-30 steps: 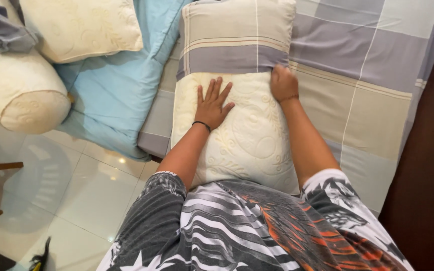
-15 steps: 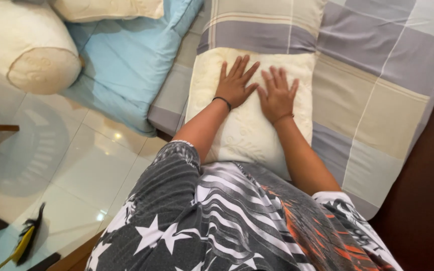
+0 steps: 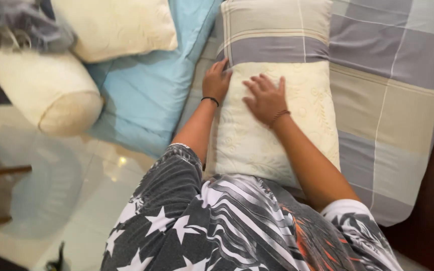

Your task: The person puts a gray and white striped pillowcase onto a white pillow. They start by turning the pillowcase inside out and then proceed to insert the pillow into the case, smoothing the fabric and adjusting the corners to fit properly.

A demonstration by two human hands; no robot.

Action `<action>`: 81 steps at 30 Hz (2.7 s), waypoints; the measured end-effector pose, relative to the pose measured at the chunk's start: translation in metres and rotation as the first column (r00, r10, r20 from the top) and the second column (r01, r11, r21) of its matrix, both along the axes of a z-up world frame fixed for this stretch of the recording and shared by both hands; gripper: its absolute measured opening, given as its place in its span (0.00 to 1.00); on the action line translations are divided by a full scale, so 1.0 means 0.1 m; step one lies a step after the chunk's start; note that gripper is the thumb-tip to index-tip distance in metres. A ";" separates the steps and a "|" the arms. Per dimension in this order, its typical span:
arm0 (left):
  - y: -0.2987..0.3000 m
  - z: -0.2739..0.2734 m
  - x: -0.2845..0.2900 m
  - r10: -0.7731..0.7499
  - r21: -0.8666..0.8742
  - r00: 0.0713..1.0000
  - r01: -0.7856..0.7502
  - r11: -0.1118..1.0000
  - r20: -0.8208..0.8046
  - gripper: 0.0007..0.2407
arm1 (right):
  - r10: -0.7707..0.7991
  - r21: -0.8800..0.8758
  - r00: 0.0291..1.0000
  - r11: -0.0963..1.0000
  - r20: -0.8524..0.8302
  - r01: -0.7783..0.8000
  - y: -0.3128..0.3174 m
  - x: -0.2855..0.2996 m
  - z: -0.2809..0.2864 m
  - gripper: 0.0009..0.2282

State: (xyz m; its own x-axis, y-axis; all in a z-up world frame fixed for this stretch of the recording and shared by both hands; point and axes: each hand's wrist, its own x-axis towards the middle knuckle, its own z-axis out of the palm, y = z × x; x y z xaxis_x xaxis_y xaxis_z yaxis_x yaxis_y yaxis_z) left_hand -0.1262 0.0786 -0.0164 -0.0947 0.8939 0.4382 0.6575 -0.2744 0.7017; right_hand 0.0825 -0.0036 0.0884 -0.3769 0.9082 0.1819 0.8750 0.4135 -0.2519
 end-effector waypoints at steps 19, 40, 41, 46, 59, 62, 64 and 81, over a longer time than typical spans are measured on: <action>-0.03 0.14 -0.09 -0.453 -0.230 0.876 0.482 0.846 0.167 0.15 | -0.164 -0.198 0.917 0.948 0.364 0.248 0.40 -0.22 -0.33 0.31; 0.03 -0.21 -0.16 -0.300 -0.209 0.941 0.266 0.941 -0.155 0.09 | -0.367 -0.012 0.918 0.929 -0.152 0.370 1.32 1.28 -0.68 0.05; 0.02 -0.19 -0.19 -0.288 -0.206 0.945 0.255 0.945 -0.152 0.09 | -0.449 -0.077 0.873 0.893 -0.189 0.443 1.26 1.30 -0.78 0.06; -0.16 -0.08 -0.24 -0.244 -0.208 0.964 0.220 0.953 -0.102 0.08 | -0.549 -0.200 0.645 0.821 -0.531 0.534 0.56 2.32 -1.46 0.11; -1.22 -0.78 -0.20 -0.226 -0.534 0.883 0.434 0.726 0.411 0.35 | -0.599 -0.600 0.544 0.774 -0.587 0.203 -0.92 2.63 -1.37 0.21; -1.27 -0.71 0.16 -0.298 -0.506 0.866 0.481 0.716 0.402 0.31 | -0.552 -0.550 0.518 0.816 -0.654 0.176 -0.88 2.69 -0.73 0.23; -1.27 -0.52 0.62 -0.367 -0.495 0.842 0.532 0.687 0.396 0.28 | -0.477 -0.492 0.622 0.855 -0.621 0.164 -0.87 2.23 0.56 0.22; -0.39 -0.68 -0.23 -0.174 -0.164 0.891 0.263 0.951 0.420 0.29 | 0.331 -0.183 0.940 0.922 -0.082 -0.341 -1.11 0.33 0.17 0.13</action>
State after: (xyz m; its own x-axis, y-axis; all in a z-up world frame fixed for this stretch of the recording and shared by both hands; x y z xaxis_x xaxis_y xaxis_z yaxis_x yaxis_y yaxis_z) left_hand -0.1493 0.0399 -0.0840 -0.0112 0.9788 0.2047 0.2536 -0.1953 0.9474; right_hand 0.1156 -0.1149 0.1050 -0.6613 0.7489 0.0430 0.6776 0.6209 -0.3941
